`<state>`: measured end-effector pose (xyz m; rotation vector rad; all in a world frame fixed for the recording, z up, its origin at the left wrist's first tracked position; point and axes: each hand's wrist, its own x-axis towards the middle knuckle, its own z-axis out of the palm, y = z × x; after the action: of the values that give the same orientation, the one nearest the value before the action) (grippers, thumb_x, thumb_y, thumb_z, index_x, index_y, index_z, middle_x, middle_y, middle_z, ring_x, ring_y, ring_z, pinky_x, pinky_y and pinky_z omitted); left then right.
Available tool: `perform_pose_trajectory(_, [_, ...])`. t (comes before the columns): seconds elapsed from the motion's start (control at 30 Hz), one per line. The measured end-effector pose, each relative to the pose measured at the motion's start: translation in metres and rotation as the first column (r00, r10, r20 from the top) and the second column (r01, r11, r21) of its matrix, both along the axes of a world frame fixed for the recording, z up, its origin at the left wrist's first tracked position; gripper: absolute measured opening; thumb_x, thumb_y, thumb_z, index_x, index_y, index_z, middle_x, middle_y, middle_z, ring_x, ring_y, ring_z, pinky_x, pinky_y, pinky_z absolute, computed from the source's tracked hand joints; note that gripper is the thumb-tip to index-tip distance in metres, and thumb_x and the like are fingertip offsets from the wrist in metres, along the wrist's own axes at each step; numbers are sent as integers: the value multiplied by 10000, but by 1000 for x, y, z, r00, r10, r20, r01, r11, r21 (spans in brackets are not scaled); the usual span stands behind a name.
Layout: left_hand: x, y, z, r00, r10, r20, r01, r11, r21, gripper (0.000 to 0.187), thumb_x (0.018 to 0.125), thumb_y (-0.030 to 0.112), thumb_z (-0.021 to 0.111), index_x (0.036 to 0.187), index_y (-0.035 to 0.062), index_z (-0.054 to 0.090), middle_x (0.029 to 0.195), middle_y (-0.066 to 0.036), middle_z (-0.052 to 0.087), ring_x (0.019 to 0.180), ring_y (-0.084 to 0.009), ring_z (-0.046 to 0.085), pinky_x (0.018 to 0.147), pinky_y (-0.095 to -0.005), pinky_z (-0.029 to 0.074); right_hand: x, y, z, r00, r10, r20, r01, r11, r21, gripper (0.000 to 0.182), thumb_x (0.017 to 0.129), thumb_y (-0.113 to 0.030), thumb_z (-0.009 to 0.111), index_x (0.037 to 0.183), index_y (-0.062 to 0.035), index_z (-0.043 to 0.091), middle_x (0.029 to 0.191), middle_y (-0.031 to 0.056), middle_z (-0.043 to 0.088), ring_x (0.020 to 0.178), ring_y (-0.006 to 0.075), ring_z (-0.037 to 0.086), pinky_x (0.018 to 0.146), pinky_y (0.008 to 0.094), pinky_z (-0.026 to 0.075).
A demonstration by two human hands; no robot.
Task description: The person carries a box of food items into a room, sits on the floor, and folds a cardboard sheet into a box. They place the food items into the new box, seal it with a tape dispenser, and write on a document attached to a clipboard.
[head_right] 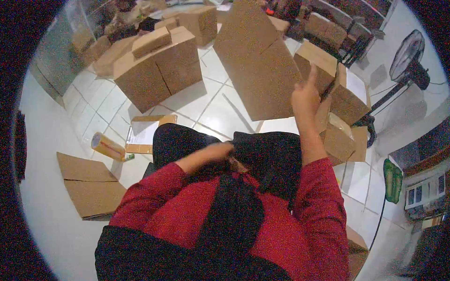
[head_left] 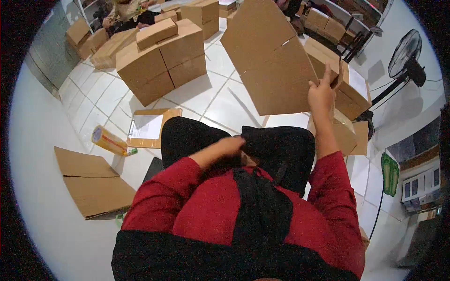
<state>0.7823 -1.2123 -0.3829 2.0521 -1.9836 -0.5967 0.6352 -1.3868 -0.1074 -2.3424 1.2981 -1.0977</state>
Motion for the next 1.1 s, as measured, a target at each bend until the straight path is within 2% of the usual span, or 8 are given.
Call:
perform_pose_trajectory(0.03, [3, 5, 67, 953, 185, -242, -154, 978, 143, 338, 691, 244, 599, 971, 67, 530, 994, -174, 519, 912, -340, 515, 757, -381, 429, 6, -4, -5, 1000, 2, -17, -2, 1000, 10, 672, 738, -60, 500, 1293, -234, 163, 891, 198, 572, 806, 335, 566, 689, 402, 428])
perform_pose_trajectory(0.1, [35, -7, 100, 835, 366, -411, -459, 876, -151, 316, 755, 210, 565, 1002, 19, 511, 991, -175, 513, 881, -293, 517, 738, -368, 423, 23, -11, -20, 993, 114, -23, -108, 976, 188, 707, 725, -52, 496, 1303, -213, 122, 865, 234, 563, 803, 355, 559, 678, 406, 427])
perform_pose_trajectory(0.3, [61, -56, 195, 537, 254, -804, -636, 748, -188, 493, 815, 346, 490, 1173, 24, 383, 1170, -127, 433, 1004, -234, 460, 803, -341, 398, 88, -11, -26, 913, 372, -169, -302, 893, 334, 857, 690, -29, 503, 1313, -208, -58, 830, 266, 550, 666, 337, 565, 620, 400, 441])
perform_pose_trajectory(0.5, [75, -121, 205, 405, 277, -871, -683, 726, -86, 936, 679, 420, 628, 1314, 71, 35, 1313, -249, 125, 1174, -379, 245, 925, -419, 292, 112, -26, -46, 674, 564, 477, -685, 236, 689, 1057, 670, -153, 662, 1268, -257, -203, 1237, 253, 284, 922, 329, 504, 560, 341, 513])
perform_pose_trajectory(0.6, [94, -125, 189, 159, 280, -947, -514, 842, 163, 920, 699, 375, 620, 1317, 118, -11, 1342, -196, 65, 1216, -336, 178, 903, -459, 298, 113, -34, -52, 555, 637, 535, -818, 301, 490, 1101, 633, -269, 710, 1281, -160, -173, 1234, 259, 280, 1003, 369, 462, 742, 397, 465])
perform_pose_trajectory(0.7, [97, -118, 198, 208, 286, -935, -451, 877, 167, 952, 694, 462, 592, 1316, 157, -61, 1357, -172, 27, 1235, -325, 133, 934, -500, 191, 117, -49, -57, 520, 689, 504, -854, 425, 299, 961, 691, -269, 656, 1307, -138, -69, 1264, 228, 261, 1087, 353, 401, 906, 415, 341])
perform_pose_trajectory(0.77, [99, -116, 186, 159, 238, -958, -409, 899, 155, 891, 735, 449, 545, 1309, 226, -98, 1369, -128, 10, 1235, -327, 120, 938, -498, 159, 129, -60, -68, 479, 875, 72, -877, 481, -4, 704, 779, -223, 544, 1312, -122, 96, 1300, 166, 255, 1152, 305, 345, 978, 396, 240])
perform_pose_trajectory(1.1, [91, -93, 188, -16, 31, -999, -641, 767, 34, 784, 754, 98, 489, 1322, 214, -40, 1353, -133, 65, 1219, -297, 166, 943, -372, 235, 134, -56, -88, 468, 884, -10, -852, 448, -270, 671, 698, -42, 567, 1275, -109, 231, 1112, 67, 504, 1073, 266, 433, 961, 457, 253])
